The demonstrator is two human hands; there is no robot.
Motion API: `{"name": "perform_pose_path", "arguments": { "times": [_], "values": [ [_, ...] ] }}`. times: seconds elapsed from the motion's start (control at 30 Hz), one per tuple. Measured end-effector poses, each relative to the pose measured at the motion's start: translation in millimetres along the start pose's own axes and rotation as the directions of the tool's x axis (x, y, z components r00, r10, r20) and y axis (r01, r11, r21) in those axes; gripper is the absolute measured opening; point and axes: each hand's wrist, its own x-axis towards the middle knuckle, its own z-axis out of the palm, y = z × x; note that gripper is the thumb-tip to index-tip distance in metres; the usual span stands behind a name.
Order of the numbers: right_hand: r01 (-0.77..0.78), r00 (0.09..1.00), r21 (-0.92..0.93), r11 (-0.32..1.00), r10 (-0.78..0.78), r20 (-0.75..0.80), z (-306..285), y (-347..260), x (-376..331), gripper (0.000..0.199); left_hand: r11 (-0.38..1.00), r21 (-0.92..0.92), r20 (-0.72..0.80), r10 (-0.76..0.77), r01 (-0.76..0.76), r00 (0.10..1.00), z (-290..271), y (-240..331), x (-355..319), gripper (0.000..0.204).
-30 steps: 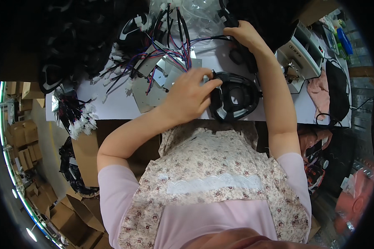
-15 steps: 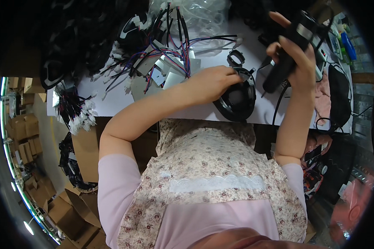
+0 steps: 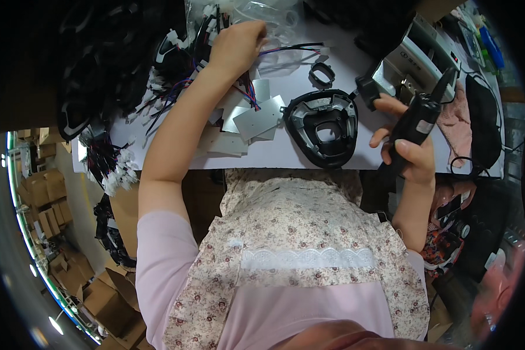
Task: Assembling the internal electronic and reflective components of a head-mounted mask using a heat-bonding tool.
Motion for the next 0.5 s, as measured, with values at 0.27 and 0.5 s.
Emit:
{"name": "perform_pose_path", "arguments": {
  "times": [0.27,0.5],
  "values": [
    [-0.162,0.986,0.049,0.986,0.164,-0.036,9.9,42.2,-8.9,0.073,0.923,-0.371,-0.070,-0.134,0.099,0.989,-53.7,49.2,-51.2,0.020],
    [-0.169,0.984,0.062,0.984,0.173,-0.054,25.6,49.6,-6.9,0.074,0.716,-0.669,0.057,-0.217,0.199,0.974,-61.4,56.5,-59.6,0.017]
  ]
}}
